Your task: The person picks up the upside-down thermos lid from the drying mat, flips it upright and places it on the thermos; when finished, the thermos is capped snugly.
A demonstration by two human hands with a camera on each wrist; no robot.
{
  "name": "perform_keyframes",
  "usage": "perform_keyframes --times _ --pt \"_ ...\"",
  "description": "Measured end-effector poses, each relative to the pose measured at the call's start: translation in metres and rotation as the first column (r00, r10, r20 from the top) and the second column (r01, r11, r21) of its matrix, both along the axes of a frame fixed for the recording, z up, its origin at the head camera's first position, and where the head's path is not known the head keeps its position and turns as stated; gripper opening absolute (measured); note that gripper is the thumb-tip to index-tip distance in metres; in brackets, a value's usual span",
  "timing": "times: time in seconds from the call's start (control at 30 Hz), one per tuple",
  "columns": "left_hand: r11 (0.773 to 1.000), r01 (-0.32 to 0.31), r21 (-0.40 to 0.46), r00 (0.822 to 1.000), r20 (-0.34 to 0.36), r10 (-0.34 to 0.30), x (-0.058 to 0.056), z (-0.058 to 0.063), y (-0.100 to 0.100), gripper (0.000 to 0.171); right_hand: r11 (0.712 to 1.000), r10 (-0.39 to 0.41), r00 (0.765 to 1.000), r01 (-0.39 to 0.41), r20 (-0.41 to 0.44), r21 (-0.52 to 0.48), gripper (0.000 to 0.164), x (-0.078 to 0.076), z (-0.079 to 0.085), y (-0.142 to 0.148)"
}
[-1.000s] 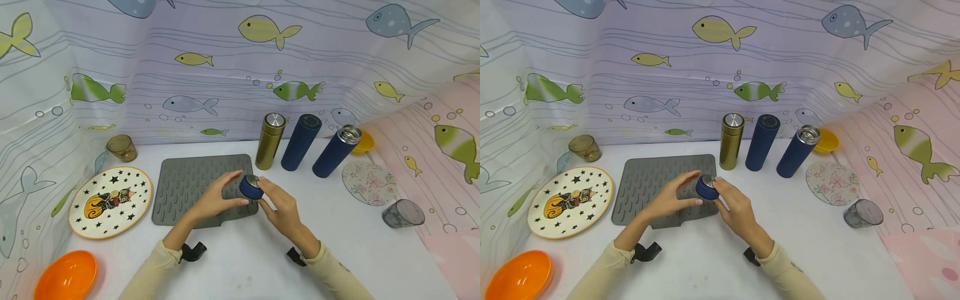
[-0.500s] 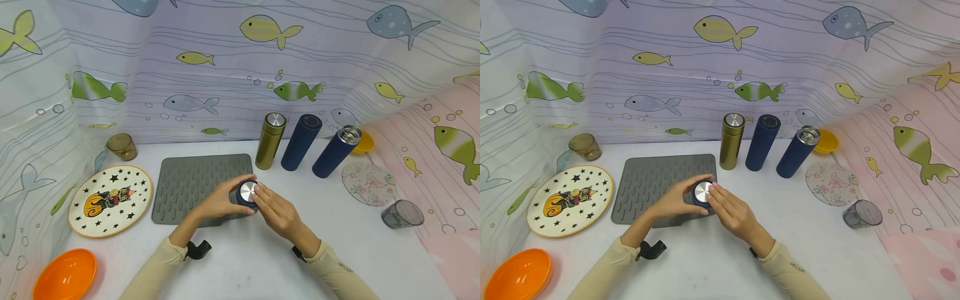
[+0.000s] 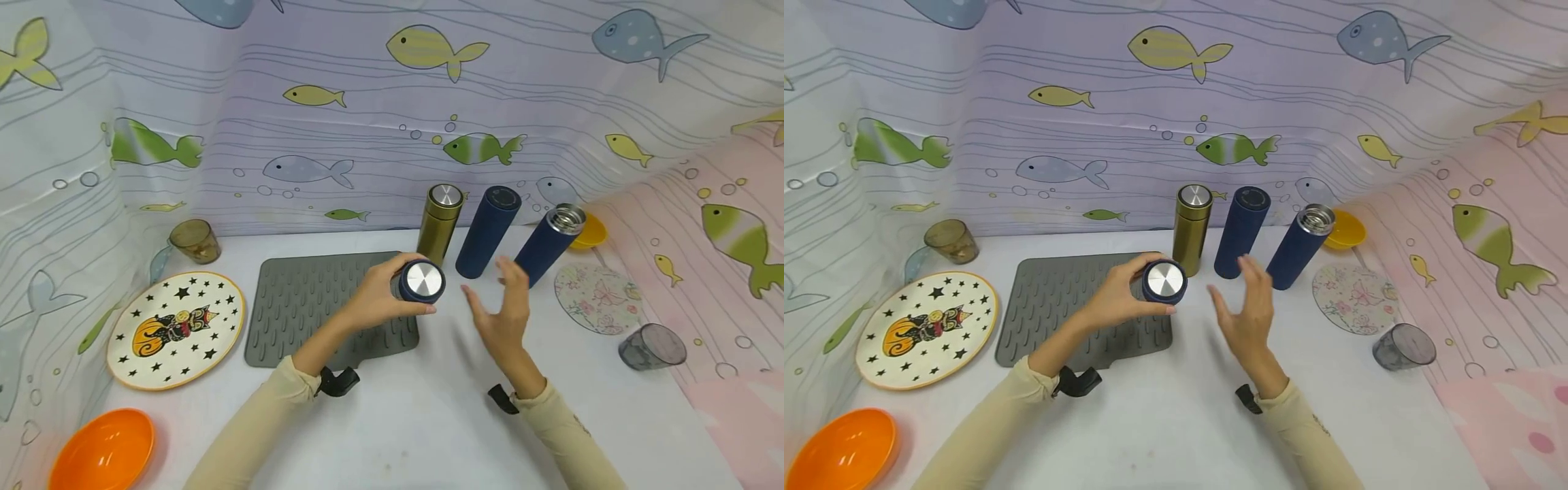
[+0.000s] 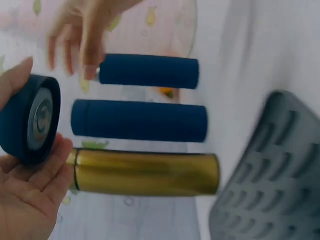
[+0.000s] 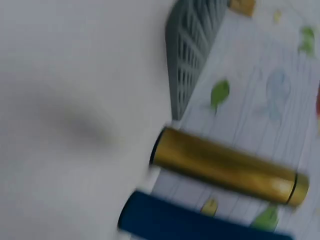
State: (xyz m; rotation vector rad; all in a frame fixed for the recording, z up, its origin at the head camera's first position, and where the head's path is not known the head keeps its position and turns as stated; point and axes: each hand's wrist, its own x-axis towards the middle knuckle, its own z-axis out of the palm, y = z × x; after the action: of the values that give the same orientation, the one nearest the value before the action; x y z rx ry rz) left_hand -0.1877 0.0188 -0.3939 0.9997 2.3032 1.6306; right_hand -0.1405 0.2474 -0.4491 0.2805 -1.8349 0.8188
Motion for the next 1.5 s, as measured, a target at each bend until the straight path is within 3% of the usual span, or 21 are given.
perform_keyframes --times 0.07,0.13,0.2,0.3,0.43,0.5,0.6,0.73,0.87,1.0,1.1,1.27,1.5 --pt "1.0 -0.011 0.009 1.0 -0.001 0.011 -0.004 0.009 0.007 0.074 0.976 -0.103 0.993 0.113 0.061 -0.186 0.072 -0.01 0.003 0.019" --pt "1.0 -0.027 0.012 1.0 0.001 0.027 -0.007 0.015 0.014 0.073 0.913 -0.191 0.969 0.234 0.157 -0.334 0.085 -0.021 0.005 0.04" --pt "0.999 -0.039 0.012 0.999 0.001 0.039 -0.009 0.021 0.019 0.073 0.848 -0.227 0.935 0.328 0.274 -0.417 0.097 -0.033 0.007 0.062" --pt "0.998 -0.055 0.013 0.998 0.011 0.055 -0.012 0.026 0.027 0.072 0.793 -0.158 0.879 0.384 0.45 -0.473 0.111 -0.051 0.007 0.089" --pt "0.998 -0.04 0.043 0.998 0.044 0.038 -0.014 0.032 0.038 0.071 0.782 -0.037 0.81 0.388 0.585 -0.488 0.107 -0.067 0.005 0.11" --pt "0.998 -0.029 0.062 0.998 0.058 0.025 -0.014 0.036 0.044 0.072 0.777 -0.027 0.791 0.401 0.611 -0.486 0.1 -0.07 0.005 0.114" --pt "0.997 -0.022 0.071 0.998 0.053 0.018 -0.016 0.042 0.051 0.073 0.758 -0.034 0.795 0.416 0.606 -0.503 0.091 -0.071 0.004 0.111" --pt "0.997 -0.021 0.073 0.999 0.025 0.02 -0.017 0.048 0.058 0.073 0.753 -0.021 0.823 0.386 0.568 -0.532 0.087 -0.059 0.003 0.095" --pt "0.996 -0.019 0.083 1.0 0.01 0.019 -0.018 0.052 0.063 0.073 0.776 0.033 0.855 0.304 0.517 -0.553 0.083 -0.039 0.007 0.067" --pt "0.996 -0.013 0.09 1.0 0.003 0.013 -0.018 0.052 0.067 0.073 0.817 0.094 0.878 0.201 0.469 -0.54 0.076 -0.022 0.01 0.035" --pt "0.995 -0.01 0.096 1.0 -0.001 0.01 -0.017 0.05 0.068 0.073 0.84 0.149 0.879 0.128 0.453 -0.527 0.072 -0.009 0.017 0.008" --pt "0.995 -0.019 0.101 1.0 0.015 0.018 -0.013 0.046 0.068 0.072 0.848 0.242 0.861 0.036 0.447 -0.529 0.068 0.013 0.038 -0.031" --pt "0.996 -0.02 0.092 1.0 0.005 0.019 -0.012 0.034 0.077 0.074 0.869 0.25 0.867 -0.006 0.43 -0.494 0.067 0.018 0.032 -0.046"
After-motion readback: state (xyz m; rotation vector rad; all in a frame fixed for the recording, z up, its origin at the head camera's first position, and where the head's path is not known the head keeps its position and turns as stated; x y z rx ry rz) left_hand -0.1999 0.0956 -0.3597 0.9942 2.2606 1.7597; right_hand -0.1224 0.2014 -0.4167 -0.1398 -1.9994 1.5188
